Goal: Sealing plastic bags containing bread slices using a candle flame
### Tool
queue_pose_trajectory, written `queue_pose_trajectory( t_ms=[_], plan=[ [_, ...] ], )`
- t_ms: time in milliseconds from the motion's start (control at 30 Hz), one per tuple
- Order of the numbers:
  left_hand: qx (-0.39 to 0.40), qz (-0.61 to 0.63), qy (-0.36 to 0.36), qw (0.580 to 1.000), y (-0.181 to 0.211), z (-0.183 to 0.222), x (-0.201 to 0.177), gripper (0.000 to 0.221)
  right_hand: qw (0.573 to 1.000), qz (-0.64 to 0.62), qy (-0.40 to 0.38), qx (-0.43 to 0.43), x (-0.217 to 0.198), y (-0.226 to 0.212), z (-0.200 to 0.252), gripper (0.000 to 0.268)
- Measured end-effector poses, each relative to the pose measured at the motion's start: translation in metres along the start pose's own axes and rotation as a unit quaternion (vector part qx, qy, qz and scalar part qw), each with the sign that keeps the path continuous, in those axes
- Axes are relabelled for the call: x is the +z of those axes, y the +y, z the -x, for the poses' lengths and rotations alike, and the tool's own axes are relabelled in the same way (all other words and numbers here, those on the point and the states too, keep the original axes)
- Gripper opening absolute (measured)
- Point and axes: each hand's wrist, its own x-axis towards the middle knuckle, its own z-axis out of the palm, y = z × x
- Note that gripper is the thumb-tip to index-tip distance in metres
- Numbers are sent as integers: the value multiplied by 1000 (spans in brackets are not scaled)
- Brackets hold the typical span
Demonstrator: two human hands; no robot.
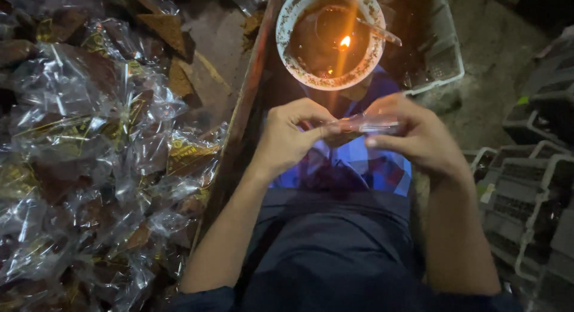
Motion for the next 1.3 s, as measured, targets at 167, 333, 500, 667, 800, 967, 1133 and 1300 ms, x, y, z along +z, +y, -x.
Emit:
queue_pose_trajectory(
  t_ms=[167,333,500,667,800,967,1133,1300],
  plan=[
    [73,-86,33,993,9,-1,-5,9,983,-68,163,-44,16,29,-4,24],
    [94,-135,40,986,2,1,4,11,967,-147,207,-12,29,11,-1,43],
    [202,-255,58,944,6,3,5,29,968,98,201,-111,17,17,-3,33],
    [282,-383,111,872,1,-4,6,8,939,237,217,-119,31,31,-2,28],
    [209,-322,167,908,-2,-2,9,13,966,121,229,-22,48,24,1,21],
    [143,-169,168,961,-30,-6,26,21,900,-361,211,126,48,24,-5,20],
    [241,-315,148,906,-34,2,64,67,839,-448,265,158,57,20,-10,30],
    [290,-294,212,886,-61,-15,71,23,859,-460,218,53,42,21,-7,30]
  ],
)
